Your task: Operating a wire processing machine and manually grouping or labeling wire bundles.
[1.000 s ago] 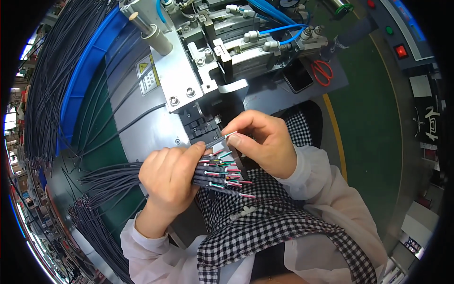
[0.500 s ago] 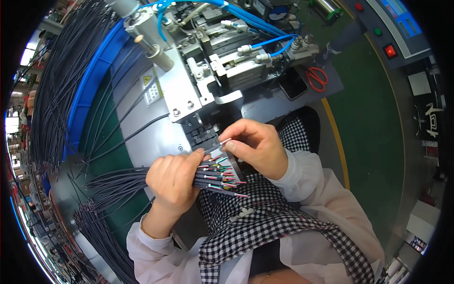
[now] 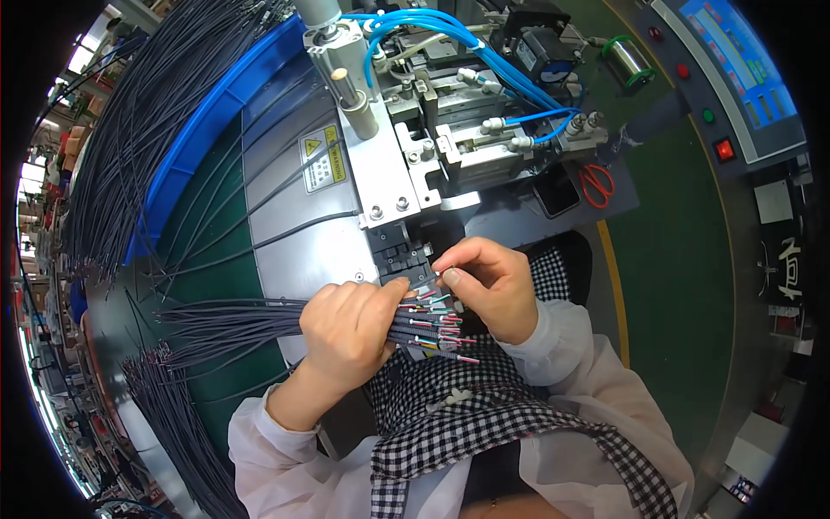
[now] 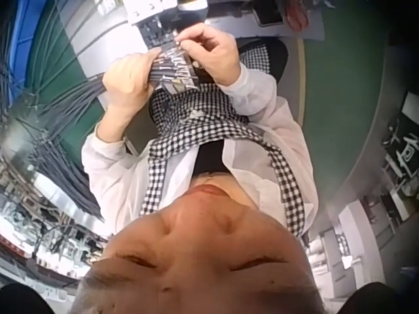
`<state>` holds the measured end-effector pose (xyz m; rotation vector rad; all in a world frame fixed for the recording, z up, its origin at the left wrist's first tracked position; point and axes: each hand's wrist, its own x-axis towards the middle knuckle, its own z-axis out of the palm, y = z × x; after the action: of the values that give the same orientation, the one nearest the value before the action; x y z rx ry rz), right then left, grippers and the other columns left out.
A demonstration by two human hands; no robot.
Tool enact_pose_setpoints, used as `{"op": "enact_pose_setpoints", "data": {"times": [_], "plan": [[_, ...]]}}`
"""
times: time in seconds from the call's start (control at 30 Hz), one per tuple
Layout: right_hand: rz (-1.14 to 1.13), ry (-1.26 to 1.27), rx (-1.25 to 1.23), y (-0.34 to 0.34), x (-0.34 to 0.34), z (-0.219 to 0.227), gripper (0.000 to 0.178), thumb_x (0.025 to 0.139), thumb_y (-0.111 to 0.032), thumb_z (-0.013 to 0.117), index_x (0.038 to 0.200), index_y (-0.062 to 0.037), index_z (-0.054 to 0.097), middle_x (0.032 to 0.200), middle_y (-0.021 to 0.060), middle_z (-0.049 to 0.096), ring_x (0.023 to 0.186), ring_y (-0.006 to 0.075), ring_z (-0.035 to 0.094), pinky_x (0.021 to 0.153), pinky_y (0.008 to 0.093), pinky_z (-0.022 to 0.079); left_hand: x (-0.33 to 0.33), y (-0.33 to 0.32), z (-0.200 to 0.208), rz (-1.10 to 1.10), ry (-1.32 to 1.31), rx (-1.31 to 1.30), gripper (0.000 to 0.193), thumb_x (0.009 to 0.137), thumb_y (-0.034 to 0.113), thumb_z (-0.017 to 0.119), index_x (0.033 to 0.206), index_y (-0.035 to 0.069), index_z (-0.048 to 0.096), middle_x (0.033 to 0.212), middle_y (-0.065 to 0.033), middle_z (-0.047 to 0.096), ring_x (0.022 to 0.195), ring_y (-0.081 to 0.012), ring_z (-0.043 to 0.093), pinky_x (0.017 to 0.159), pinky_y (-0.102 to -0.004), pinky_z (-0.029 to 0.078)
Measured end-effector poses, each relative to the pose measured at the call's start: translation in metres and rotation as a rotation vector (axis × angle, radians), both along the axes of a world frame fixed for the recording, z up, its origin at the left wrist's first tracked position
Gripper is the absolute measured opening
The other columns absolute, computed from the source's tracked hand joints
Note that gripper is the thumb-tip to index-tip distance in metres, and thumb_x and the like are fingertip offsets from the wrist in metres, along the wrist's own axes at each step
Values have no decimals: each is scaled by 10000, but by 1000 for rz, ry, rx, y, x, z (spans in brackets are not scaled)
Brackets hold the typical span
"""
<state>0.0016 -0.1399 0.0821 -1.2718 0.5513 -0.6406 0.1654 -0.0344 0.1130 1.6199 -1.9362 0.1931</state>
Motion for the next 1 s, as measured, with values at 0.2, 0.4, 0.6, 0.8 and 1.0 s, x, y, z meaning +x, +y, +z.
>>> {"op": "enact_pose_setpoints", "data": {"times": [0.2, 0.4, 0.6, 0.8, 1.0], "plan": [[-13, 47, -73, -1, 2, -1, 92, 854, 36, 556, 929, 26, 608, 869, 56, 616, 778, 92, 601, 712, 226, 495, 0, -1, 1, 11, 2, 15, 227, 673, 58, 663, 896, 40, 625, 589, -24, 463, 507, -179, 479, 475, -311, 322], [-30, 6, -17, 1, 4, -3, 73, 852, 32, 553, 917, 15, 584, 867, 41, 590, 769, 83, 571, 710, 218, 471, -3, -2, 1, 11, 38, 7, 251, 638, 55, 669, 884, 54, 619, 595, -22, 463, 508, -182, 481, 477, -312, 320], [-5, -27, 34, -3, 2, 1, 72, 845, 27, 557, 912, 6, 572, 870, 36, 571, 786, 82, 546, 728, 222, 454, -5, 1, 6, 2, 94, 75, 341, 578, 59, 712, 905, 41, 615, 653, -57, 566, 540, -232, 526, 506, -327, 356], [331, -125, 177, -26, -6, 5, 71, 859, 6, 555, 922, -1, 585, 864, 25, 591, 762, 70, 553, 711, 213, 464, -3, 5, 12, -63, 114, 110, 370, 586, 73, 705, 949, 50, 634, 695, -48, 585, 565, -220, 529, 516, -325, 353], [493, -46, 258, -36, -9, 14, 57, 837, -8, 563, 889, 4, 584, 877, 52, 587, 774, 98, 554, 735, 234, 457, 2, 8, 23, -84, 54, 55, 372, 589, 95, 711, 955, 63, 652, 717, -26, 579, 577, -200, 516, 520, -318, 340]]}}
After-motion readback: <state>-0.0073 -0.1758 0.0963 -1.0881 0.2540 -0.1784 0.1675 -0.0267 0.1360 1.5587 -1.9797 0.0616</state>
